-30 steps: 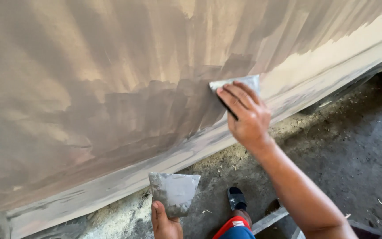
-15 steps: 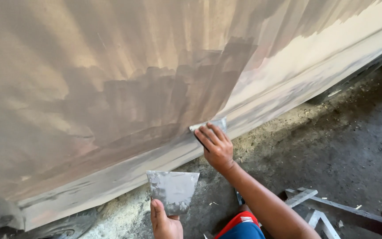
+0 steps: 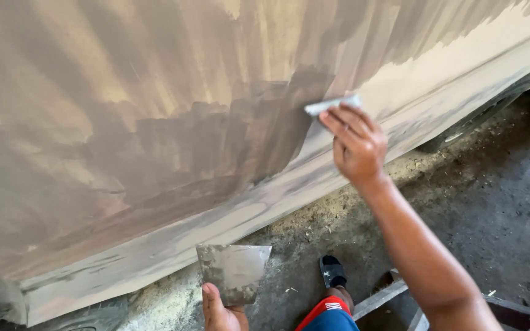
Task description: The person scoops a gray paste from a container using a putty knife and applies it to the side panel of a vehicle. They spread the filler across the surface with smooth strokes, occasionally returning to the container to reload the tool.
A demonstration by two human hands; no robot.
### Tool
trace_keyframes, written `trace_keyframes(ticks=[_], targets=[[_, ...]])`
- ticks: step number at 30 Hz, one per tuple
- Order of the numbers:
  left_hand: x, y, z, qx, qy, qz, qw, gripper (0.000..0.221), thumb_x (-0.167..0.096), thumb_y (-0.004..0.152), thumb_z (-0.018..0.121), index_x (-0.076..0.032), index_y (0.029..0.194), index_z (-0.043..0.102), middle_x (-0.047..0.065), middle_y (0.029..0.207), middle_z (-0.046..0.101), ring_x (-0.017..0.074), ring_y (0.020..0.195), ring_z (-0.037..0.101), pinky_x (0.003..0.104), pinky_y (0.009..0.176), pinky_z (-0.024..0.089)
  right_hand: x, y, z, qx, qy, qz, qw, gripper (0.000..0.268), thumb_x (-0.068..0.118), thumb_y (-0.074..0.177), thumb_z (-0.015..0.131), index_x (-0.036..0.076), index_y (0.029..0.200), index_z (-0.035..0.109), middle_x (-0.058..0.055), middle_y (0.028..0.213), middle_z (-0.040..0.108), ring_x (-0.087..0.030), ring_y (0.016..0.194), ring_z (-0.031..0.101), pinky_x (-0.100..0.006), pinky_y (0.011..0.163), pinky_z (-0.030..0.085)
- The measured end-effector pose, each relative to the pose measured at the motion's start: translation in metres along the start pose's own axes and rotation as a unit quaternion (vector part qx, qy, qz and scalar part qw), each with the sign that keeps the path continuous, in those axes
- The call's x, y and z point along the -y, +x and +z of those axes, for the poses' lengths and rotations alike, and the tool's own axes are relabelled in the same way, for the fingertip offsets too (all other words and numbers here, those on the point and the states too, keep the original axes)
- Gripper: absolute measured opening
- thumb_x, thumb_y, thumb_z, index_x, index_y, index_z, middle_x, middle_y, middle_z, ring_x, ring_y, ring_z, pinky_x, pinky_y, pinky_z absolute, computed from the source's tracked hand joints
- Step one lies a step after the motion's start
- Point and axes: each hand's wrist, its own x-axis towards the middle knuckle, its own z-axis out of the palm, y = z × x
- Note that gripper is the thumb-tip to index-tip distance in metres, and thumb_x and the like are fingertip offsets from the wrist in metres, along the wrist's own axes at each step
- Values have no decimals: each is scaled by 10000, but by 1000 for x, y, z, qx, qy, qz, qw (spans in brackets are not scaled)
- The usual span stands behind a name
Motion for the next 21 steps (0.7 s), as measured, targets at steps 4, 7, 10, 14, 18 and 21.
trace_keyframes(ticks=[4, 7, 10, 14, 18, 21], targets=[[-2, -3, 17, 3, 17, -3, 1000, 692, -494, 985, 510, -19, 1483, 437, 188, 1318, 637, 334, 1128, 674, 502, 887, 592, 0, 34, -15, 8, -74, -24, 997, 267, -12, 1025, 635, 130, 1203, 775, -83, 1194, 770, -270, 1154, 720, -388, 1014, 611], [3, 0, 18, -19, 18, -24, 999, 679, -489, 981, 509, -26, 1474, 447, 172, 1308, 640, 335, 1117, 674, 517, 875, 594, 4, 16, -1, 47, -81, 6, 996, 336, -11, 966, 643, 128, 1237, 783, -82, 1233, 755, -286, 1209, 695, -403, 1008, 587], [10, 16, 11, -11, 35, -5, 999, 703, -506, 971, 540, -27, 1478, 455, 154, 1320, 641, 313, 1143, 675, 488, 889, 597, -3, -31, 38, 25, -73, 35, 996, 283, 10, 1037, 652, 148, 1258, 762, -85, 1291, 734, -288, 1253, 670, -383, 1049, 606], [6, 26, 12, -22, 55, -48, 997, 751, -559, 907, 572, -79, 1477, 475, 146, 1287, 660, 321, 1093, 692, 497, 817, 606, 12, -87, 67, -2, -44, 62, 997, 255, 72, 1009, 671, 162, 1233, 752, -95, 1246, 739, -319, 1229, 666, -409, 1032, 597], [6, 29, 10, 7, 46, -50, 998, 759, -568, 901, 595, -65, 1458, 482, 150, 1270, 671, 328, 1080, 696, 502, 812, 617, 28, -137, 88, -8, -52, 54, 997, 236, 126, 1006, 664, 197, 1216, 744, -64, 1246, 740, -294, 1228, 672, -444, 1065, 584], [8, 28, 11, -9, 64, -45, 997, 762, -582, 890, 592, -93, 1463, 478, 119, 1278, 663, 306, 1101, 691, 488, 822, 621, 43, -158, 80, 52, -75, 61, 994, 256, 140, 973, 624, 210, 1180, 755, -57, 1222, 747, -279, 1200, 669, -448, 1017, 571]])
